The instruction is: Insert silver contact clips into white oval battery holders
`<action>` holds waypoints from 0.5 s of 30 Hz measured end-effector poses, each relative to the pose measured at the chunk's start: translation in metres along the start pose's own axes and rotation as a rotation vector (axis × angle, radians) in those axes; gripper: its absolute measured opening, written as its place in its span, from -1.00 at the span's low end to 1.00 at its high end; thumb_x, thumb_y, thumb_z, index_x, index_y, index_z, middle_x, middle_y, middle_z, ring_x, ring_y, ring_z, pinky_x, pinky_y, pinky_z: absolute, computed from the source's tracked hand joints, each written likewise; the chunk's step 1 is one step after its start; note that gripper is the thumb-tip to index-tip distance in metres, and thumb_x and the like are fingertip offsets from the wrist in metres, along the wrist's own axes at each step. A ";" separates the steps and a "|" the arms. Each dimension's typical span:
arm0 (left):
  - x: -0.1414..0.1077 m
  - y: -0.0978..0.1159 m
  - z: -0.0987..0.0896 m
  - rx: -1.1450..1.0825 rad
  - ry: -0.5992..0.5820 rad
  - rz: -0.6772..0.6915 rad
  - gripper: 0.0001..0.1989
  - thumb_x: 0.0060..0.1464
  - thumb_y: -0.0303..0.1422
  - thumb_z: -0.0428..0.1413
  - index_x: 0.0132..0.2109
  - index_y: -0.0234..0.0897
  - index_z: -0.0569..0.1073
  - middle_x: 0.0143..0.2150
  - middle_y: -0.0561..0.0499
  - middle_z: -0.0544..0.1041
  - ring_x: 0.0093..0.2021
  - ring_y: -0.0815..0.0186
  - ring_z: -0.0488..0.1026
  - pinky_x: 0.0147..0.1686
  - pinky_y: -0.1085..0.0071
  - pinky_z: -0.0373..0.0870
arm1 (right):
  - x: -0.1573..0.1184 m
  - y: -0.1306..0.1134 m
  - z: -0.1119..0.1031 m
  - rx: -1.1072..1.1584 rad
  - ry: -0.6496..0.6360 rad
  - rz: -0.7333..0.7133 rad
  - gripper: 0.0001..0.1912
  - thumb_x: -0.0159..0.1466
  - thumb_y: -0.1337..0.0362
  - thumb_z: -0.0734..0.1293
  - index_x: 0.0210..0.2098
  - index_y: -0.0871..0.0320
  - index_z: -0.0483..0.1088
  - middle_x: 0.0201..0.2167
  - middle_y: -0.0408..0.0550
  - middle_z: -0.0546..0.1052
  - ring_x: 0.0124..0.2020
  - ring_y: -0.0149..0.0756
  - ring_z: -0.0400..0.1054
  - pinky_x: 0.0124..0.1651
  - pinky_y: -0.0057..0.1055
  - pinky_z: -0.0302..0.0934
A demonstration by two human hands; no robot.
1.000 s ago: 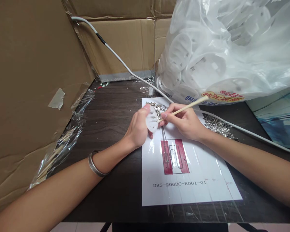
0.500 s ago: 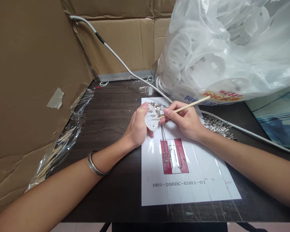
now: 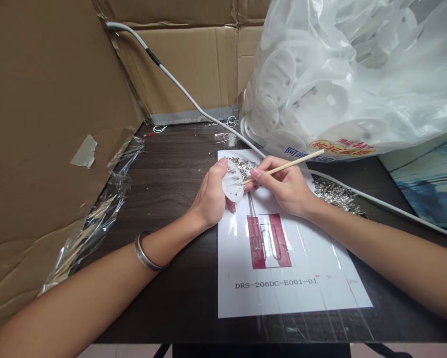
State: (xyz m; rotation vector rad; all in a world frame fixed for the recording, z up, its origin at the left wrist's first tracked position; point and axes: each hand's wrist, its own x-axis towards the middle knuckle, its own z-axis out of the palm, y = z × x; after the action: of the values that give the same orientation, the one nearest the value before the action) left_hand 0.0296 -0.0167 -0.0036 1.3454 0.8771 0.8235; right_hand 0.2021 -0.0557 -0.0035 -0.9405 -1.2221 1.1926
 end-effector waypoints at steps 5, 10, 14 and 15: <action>0.001 0.001 0.002 -0.023 -0.004 -0.007 -0.34 0.23 0.20 -0.23 -0.52 -0.19 0.36 -0.71 0.02 0.34 -0.69 0.36 0.29 -0.69 0.40 0.31 | 0.000 -0.001 0.001 -0.018 0.008 0.005 -0.64 0.24 0.03 0.59 -0.40 0.14 0.47 -0.45 -0.09 0.69 -0.39 -0.37 0.60 -0.27 -0.43 0.48; 0.000 -0.001 0.000 0.012 -0.009 0.004 -0.37 0.28 0.14 -0.27 -0.49 -0.18 0.35 -0.70 0.03 0.36 -0.68 0.35 0.31 -0.66 0.39 0.33 | -0.001 -0.003 0.003 -0.056 0.003 0.021 -0.61 0.21 -0.01 0.59 -0.40 0.13 0.45 -0.45 -0.09 0.67 -0.38 -0.33 0.61 -0.24 -0.37 0.52; -0.002 -0.002 -0.001 0.087 0.004 0.015 -0.39 0.27 0.14 -0.23 -0.49 -0.18 0.33 -0.69 0.03 0.37 -0.66 0.33 0.35 -0.63 0.39 0.36 | -0.002 -0.004 0.004 -0.082 -0.005 0.007 -0.61 0.23 -0.02 0.57 -0.40 0.12 0.43 -0.45 -0.09 0.67 -0.37 -0.31 0.61 -0.22 -0.34 0.54; -0.002 -0.002 -0.001 0.117 0.008 0.018 -0.39 0.28 0.14 -0.24 -0.49 -0.18 0.32 -0.69 0.03 0.37 -0.66 0.33 0.35 -0.63 0.39 0.36 | -0.003 -0.004 0.004 -0.094 -0.009 -0.003 -0.62 0.24 -0.01 0.57 -0.39 0.13 0.43 -0.44 -0.08 0.66 -0.37 -0.31 0.61 -0.23 -0.34 0.54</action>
State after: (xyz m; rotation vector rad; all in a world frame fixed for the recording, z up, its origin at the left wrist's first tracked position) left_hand 0.0279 -0.0179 -0.0052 1.4542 0.9331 0.8021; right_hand 0.1990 -0.0592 0.0004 -1.0026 -1.2958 1.1465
